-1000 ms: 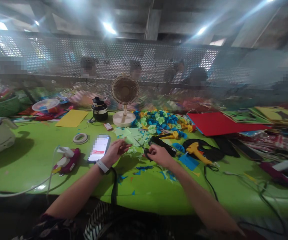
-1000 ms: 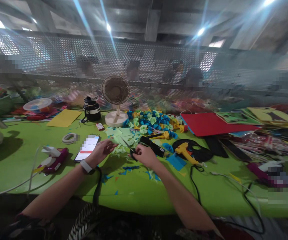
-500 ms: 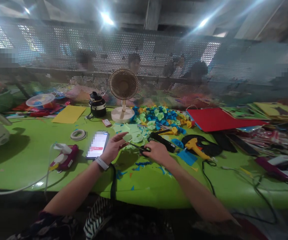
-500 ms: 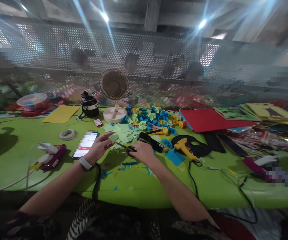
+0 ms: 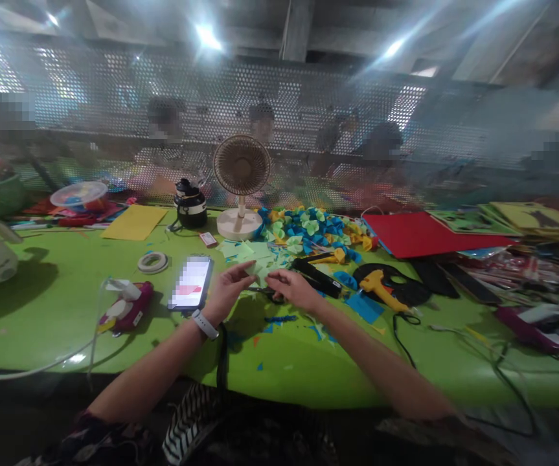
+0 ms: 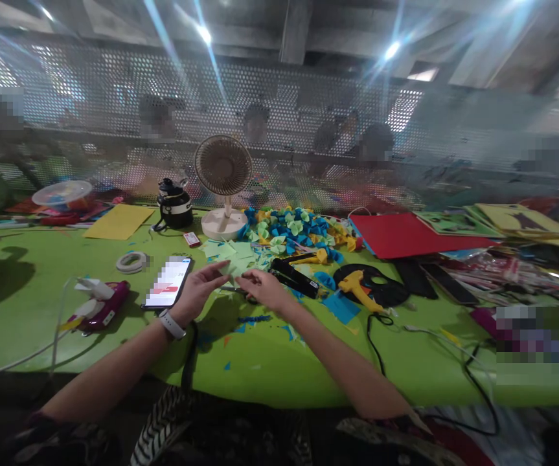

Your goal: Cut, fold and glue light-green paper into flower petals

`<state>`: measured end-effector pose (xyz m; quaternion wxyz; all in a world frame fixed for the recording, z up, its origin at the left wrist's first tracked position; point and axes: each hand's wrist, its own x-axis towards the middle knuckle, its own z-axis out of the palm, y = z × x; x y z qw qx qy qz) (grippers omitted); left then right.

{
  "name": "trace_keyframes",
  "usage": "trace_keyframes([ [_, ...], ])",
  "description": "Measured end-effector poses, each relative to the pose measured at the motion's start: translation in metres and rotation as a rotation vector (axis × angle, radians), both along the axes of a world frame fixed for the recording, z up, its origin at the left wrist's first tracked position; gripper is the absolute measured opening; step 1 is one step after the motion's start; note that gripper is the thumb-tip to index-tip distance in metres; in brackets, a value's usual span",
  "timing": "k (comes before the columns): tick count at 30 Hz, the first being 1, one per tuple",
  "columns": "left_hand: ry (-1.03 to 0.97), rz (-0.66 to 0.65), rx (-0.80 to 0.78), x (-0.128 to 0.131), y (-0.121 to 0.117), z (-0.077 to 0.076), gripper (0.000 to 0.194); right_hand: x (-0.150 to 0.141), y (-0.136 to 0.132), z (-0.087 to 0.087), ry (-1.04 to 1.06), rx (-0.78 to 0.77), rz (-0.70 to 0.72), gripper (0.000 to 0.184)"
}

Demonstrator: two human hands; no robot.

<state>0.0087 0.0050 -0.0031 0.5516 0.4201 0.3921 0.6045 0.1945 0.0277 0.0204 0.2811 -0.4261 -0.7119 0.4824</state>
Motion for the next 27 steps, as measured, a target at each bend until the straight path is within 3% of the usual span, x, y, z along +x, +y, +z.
trace_keyframes([
  [7,-0.138,-0.068,-0.126,-0.005,0.000,0.008,0.039,-0.010,0.007,-0.002,0.094,-0.134,-0.008,0.047],
  [11,-0.014,-0.174,-0.190,-0.011,0.001,0.014,0.044,-0.004,0.011,0.002,0.029,-0.169,0.111,0.045],
  [14,0.127,-0.293,-0.215,-0.013,0.004,0.011,0.040,0.003,0.015,0.005,-0.076,-0.195,0.263,0.042],
  [16,0.192,-0.357,-0.236,-0.014,0.006,0.006,0.038,0.007,0.019,0.005,-0.125,-0.177,0.291,0.037],
  [18,0.265,-0.384,-0.246,-0.013,0.007,0.000,0.040,0.009,0.025,0.004,-0.199,-0.056,0.204,0.028],
  [22,0.481,-0.353,-0.180,-0.013,0.010,-0.012,0.039,-0.003,0.037,0.001,-0.550,0.386,-0.014,0.015],
  [24,0.548,-0.331,-0.135,-0.013,0.011,-0.017,0.039,-0.016,0.042,-0.002,-0.748,0.547,0.001,0.021],
  [27,0.601,-0.330,-0.089,-0.013,0.013,-0.024,0.037,-0.035,0.046,-0.006,-0.940,0.649,0.053,0.033],
])
